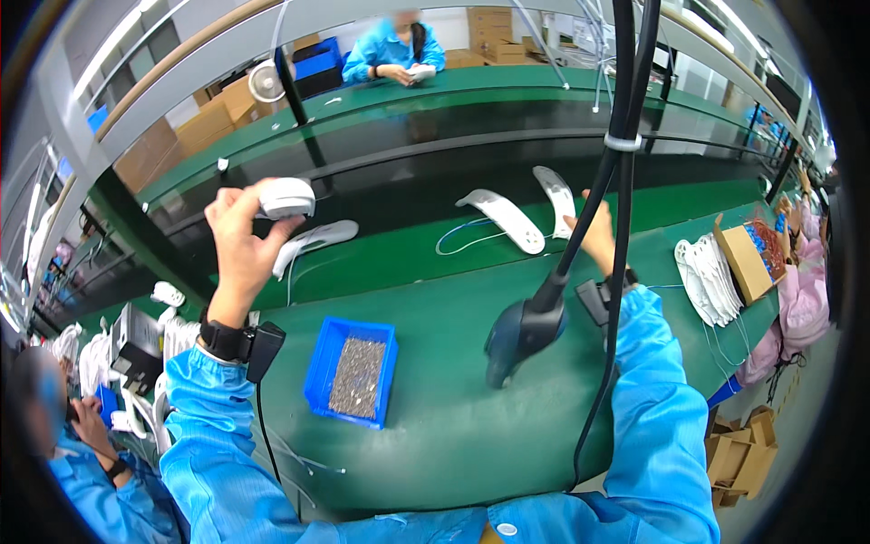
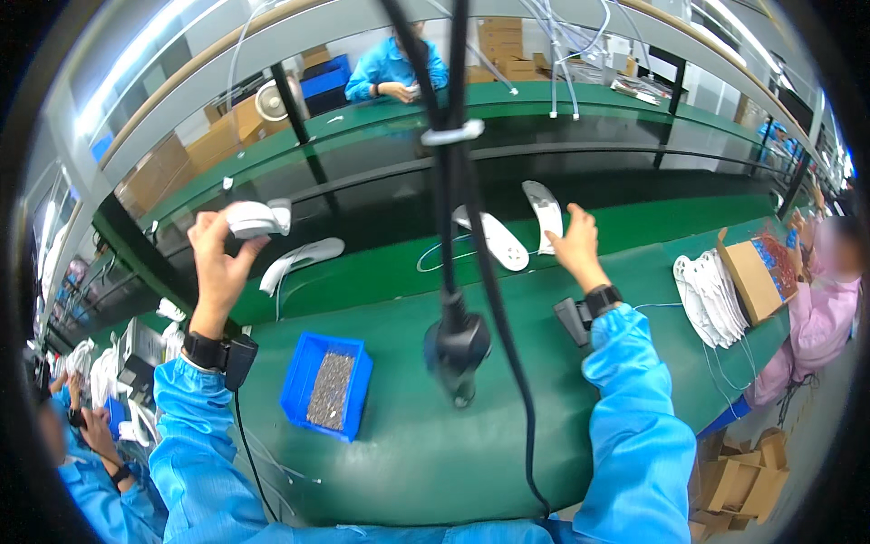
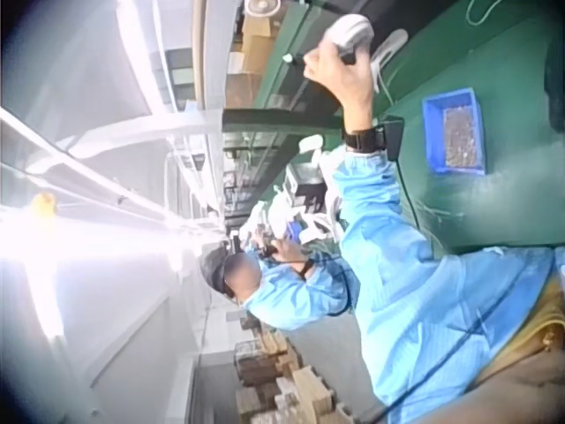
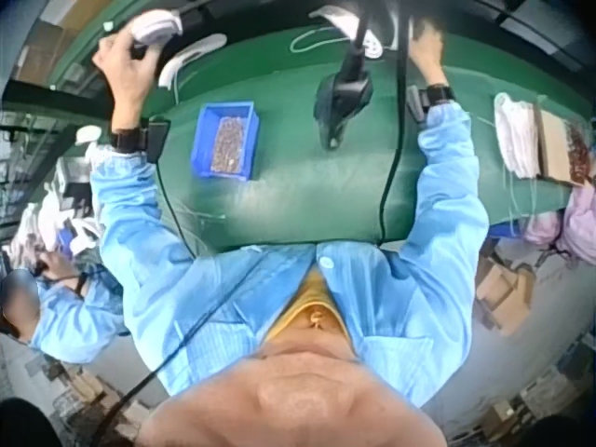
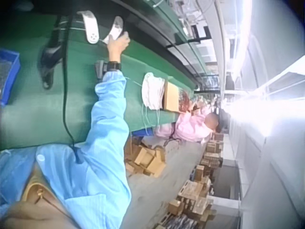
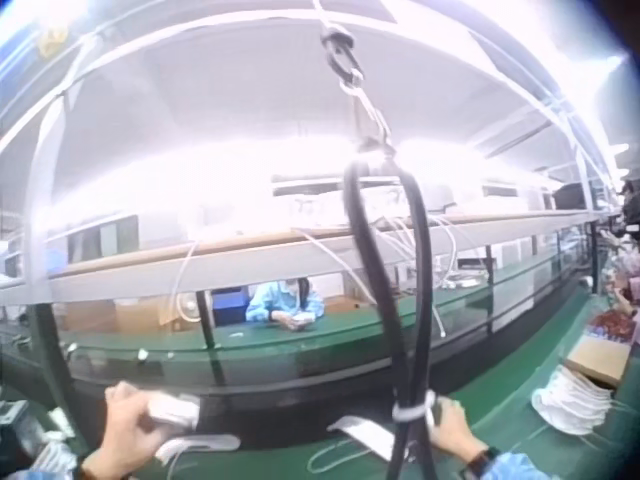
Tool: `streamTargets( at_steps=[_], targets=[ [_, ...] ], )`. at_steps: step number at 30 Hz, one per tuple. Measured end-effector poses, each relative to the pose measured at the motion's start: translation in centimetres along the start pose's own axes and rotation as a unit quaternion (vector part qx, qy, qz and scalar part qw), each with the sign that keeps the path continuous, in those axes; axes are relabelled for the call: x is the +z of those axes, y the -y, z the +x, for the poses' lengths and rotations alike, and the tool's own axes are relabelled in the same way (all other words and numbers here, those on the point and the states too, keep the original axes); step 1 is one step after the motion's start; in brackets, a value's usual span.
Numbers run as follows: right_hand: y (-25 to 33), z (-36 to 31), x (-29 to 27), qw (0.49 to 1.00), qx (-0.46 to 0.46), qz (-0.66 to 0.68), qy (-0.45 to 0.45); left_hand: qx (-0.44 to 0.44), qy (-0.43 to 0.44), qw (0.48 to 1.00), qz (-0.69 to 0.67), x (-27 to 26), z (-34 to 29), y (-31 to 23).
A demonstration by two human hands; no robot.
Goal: The recorder uses an electric screwdriver to install screws into white plastic housings for electronic devices on a factory assembly line.
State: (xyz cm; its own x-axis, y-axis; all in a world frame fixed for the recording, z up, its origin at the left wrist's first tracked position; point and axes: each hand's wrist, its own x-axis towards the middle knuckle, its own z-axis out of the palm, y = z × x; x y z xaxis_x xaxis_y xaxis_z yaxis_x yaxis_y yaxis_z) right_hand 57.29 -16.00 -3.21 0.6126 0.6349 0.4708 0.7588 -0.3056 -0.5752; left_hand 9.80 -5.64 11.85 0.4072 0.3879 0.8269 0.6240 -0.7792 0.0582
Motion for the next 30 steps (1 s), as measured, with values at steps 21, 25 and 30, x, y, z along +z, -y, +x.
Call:
streamTargets(
  at_steps=[21, 25, 30],
  targets=[
    [15.3, -26.0, -13.8, 0.777, -0.077, 0.204, 0.590, -0.062, 0.289, 0.904, -0.310, -3.5, -15.6, -13.8],
    [14.0, -27.3, -12.9, 0.795, -0.112, 0.134, 0.580, -0.110, 0.222, 0.964, -0.099, -0.3, -15.9, -7.8],
    [15.1, -28.9, -13.9, 0.858, -0.272, -0.029, 0.434, -0.089, 0.434, 0.896, 0.017, 3.3, -17.4, -7.5]
  ],
)
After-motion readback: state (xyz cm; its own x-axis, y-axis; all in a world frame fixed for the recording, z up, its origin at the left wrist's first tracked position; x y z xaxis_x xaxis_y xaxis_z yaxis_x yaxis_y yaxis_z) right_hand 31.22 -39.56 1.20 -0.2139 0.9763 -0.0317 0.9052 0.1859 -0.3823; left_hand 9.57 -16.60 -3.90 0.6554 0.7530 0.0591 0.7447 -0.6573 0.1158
